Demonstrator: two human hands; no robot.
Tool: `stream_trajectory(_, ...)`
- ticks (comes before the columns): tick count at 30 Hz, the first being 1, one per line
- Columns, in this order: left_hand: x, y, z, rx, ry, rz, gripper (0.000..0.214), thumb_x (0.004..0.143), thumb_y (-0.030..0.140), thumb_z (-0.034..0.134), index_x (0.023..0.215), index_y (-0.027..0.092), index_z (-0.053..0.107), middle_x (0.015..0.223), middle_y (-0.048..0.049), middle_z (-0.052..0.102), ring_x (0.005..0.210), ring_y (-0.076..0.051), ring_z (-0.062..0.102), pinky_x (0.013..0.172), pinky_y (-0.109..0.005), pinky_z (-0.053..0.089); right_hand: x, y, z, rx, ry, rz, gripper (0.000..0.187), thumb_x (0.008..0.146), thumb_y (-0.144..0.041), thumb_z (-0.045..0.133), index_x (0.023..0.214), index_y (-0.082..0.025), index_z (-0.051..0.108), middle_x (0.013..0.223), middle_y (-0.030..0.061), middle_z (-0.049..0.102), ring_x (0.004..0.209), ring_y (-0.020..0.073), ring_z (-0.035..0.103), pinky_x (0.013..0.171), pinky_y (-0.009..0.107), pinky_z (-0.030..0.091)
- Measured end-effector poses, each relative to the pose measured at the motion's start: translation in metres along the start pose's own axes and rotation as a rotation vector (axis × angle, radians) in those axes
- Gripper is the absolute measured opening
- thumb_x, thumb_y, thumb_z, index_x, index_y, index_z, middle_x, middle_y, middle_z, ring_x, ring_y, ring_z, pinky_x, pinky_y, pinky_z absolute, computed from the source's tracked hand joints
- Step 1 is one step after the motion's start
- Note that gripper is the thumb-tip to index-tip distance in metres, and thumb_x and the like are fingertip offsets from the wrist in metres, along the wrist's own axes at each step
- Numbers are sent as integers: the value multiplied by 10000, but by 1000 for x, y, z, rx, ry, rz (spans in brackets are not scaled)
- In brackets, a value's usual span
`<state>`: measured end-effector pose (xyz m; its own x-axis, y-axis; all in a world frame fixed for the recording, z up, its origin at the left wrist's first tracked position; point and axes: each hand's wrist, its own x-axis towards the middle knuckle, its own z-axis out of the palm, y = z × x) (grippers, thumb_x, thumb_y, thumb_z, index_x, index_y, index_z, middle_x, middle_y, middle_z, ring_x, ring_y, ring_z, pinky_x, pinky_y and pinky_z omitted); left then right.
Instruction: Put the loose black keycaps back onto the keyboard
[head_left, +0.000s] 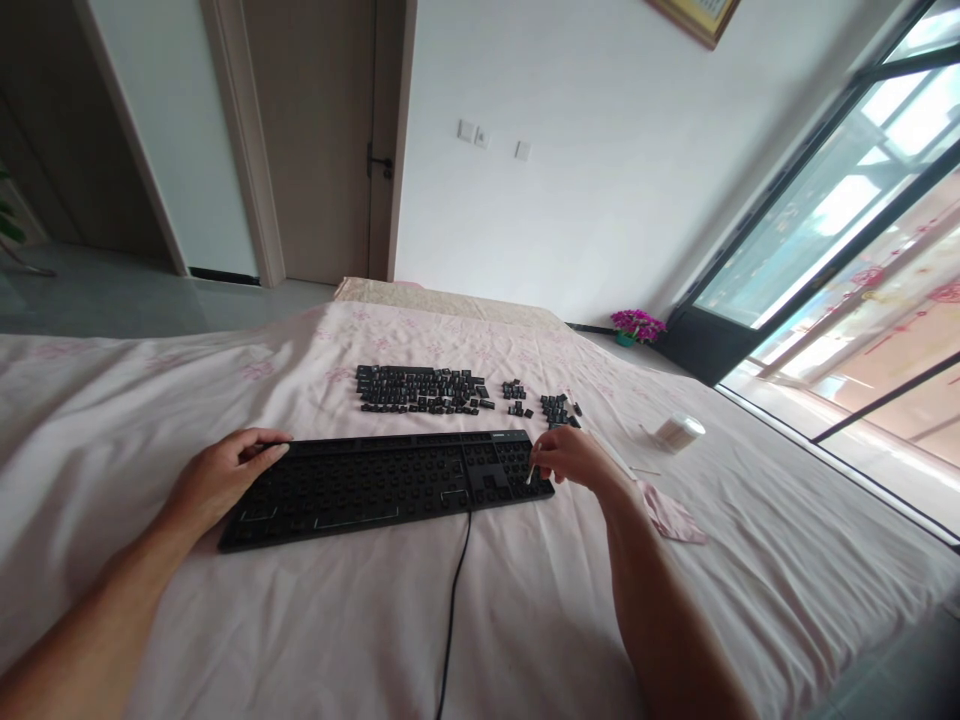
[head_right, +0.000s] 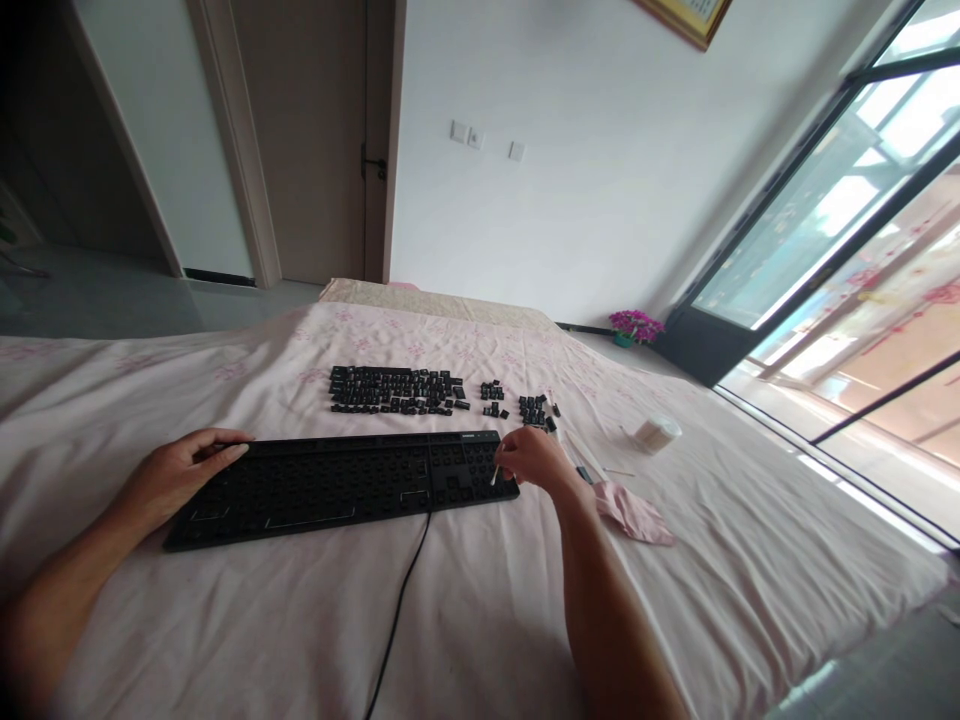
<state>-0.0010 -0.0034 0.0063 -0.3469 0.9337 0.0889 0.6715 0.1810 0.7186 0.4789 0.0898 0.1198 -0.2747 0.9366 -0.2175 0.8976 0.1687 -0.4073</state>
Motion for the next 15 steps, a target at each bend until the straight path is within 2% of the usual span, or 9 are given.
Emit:
stream_trajectory(8,0,0,0,-28,-30,-8,500,795,612,536,1104,237,656,908,-4,709,795,-187,642,693,-239,471,4,1,11,155,-106,-34,173,735,-279,587,742,-169,720,581,3,679,488,115,604,475,186,443)
stream_trajectory(15,1,0,0,-43,-22,-20,492,786,608,546,1093,240,658,903,-3,714,803,-189,649,690,-238,471,0,5,4,130,-171,-31,170,718,-256,590,729,-163,733,561,4,673,487,115,606,478,180,424)
